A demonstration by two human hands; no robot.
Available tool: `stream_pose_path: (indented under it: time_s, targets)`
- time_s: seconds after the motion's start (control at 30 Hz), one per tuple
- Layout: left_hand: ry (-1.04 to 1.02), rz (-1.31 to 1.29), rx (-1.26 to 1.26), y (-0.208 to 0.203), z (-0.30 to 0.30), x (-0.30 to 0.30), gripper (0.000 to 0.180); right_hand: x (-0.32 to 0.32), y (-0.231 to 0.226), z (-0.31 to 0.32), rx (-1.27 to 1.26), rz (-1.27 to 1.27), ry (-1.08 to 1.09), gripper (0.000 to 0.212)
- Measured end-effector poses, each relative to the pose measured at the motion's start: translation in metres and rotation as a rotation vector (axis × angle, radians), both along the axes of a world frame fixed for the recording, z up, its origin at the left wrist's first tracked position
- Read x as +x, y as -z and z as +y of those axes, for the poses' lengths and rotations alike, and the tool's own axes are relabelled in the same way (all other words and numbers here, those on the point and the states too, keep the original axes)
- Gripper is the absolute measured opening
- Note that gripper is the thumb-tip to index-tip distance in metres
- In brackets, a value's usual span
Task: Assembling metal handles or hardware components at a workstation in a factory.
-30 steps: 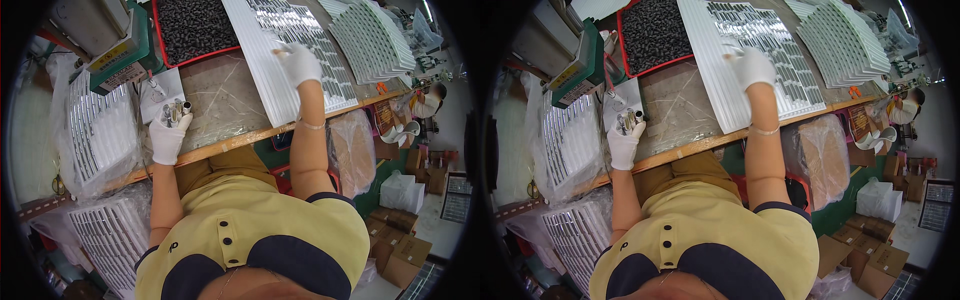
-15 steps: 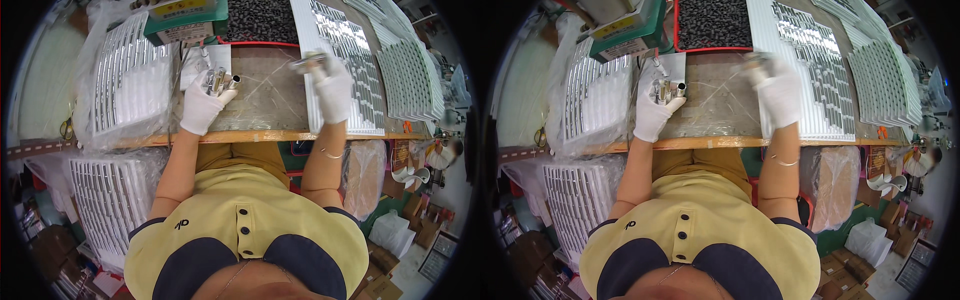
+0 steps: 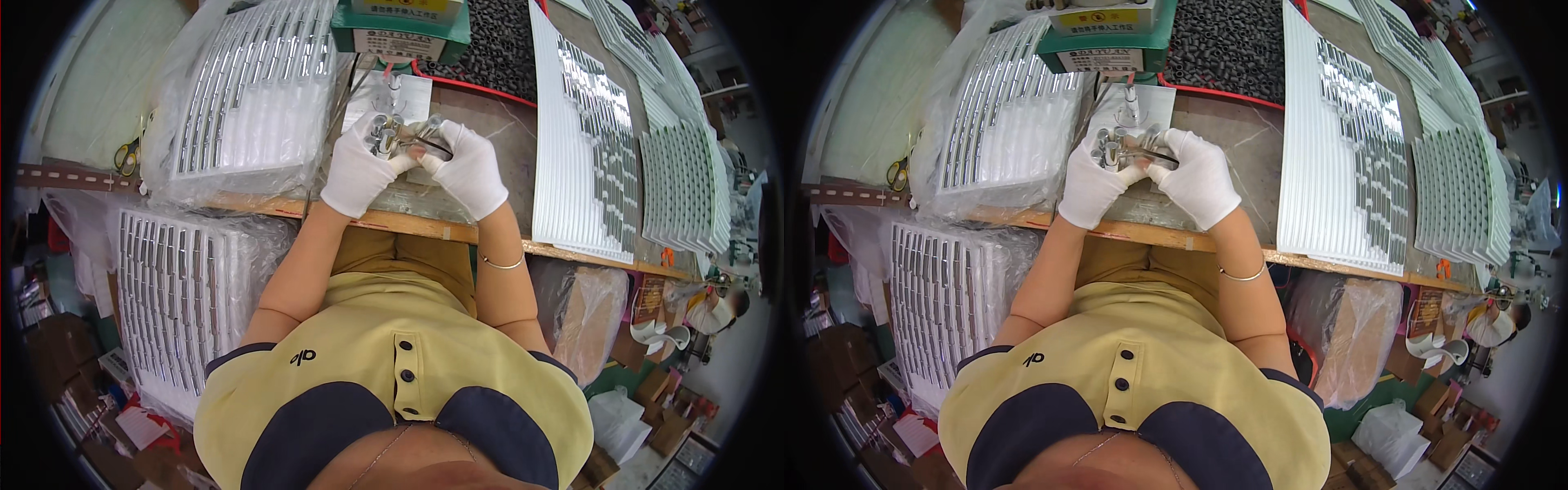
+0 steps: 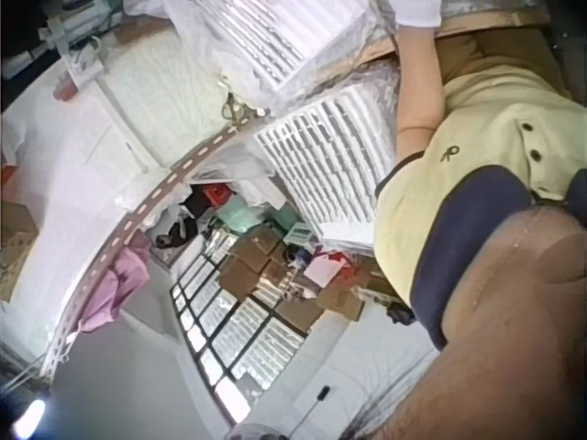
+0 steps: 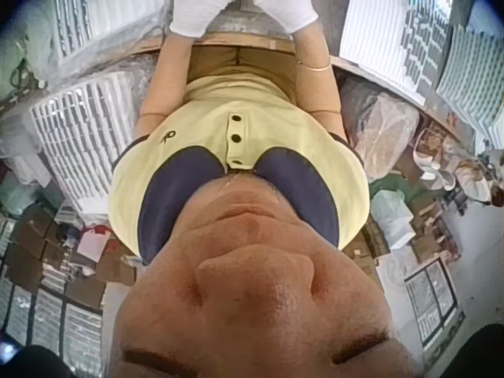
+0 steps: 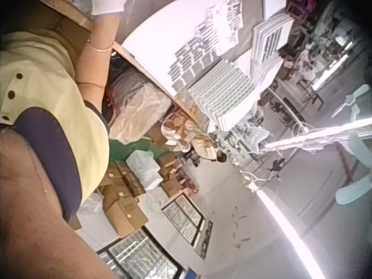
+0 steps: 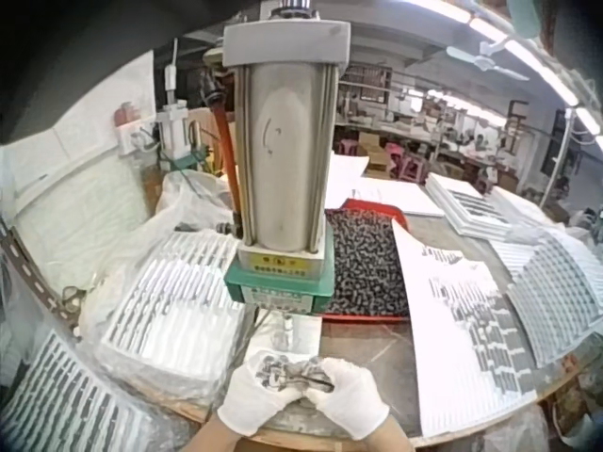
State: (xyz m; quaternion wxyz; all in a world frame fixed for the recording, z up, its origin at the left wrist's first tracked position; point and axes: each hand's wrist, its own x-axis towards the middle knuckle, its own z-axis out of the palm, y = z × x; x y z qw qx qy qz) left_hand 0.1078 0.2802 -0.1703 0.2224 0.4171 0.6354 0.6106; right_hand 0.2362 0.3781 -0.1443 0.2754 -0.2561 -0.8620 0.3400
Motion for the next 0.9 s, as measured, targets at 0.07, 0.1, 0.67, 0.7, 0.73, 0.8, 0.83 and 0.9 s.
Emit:
stream_pose_path:
  time_s: [0.07,0.1,0.67,0.7,0.73,0.8,0.83,0.9]
  targets:
    - [-0.052,-0.063,-0.041,-0.003,0.004,-0.010,0.046,-0.007,0.005,0.003,-0.079,0.025,0.069,0.020]
    - [-0.097,-0.126,-0.081,-0.005,0.008,-0.017,0.049,-0.012,0.006,0.007,-0.158,0.050,0.144,0.020]
    - [-0.192,0.027,-0.223,0.001,-0.008,-0.076,0.035,-0.085,0.038,0.041,0.145,-0.168,0.083,0.040]
    - [-0.198,0.011,-0.280,-0.002,-0.012,-0.068,0.037,-0.076,0.037,0.039,0.109,-0.109,0.038,0.042]
    - [-0.122,0.069,-0.314,-0.015,-0.019,-0.061,0.041,-0.064,0.023,0.026,-0.062,-0.105,0.073,0.054]
    - [0.045,-0.020,-0.039,-0.005,-0.025,-0.050,0.040,-0.039,0.038,0.039,0.174,-0.231,0.142,0.061]
    - [0.056,-0.068,0.002,-0.004,-0.032,-0.042,0.033,-0.027,0.033,0.029,0.032,-0.132,0.066,0.056]
    - [0.145,0.016,-0.173,-0.028,-0.052,-0.033,0.037,-0.011,0.002,-0.008,-0.429,0.099,0.016,0.049]
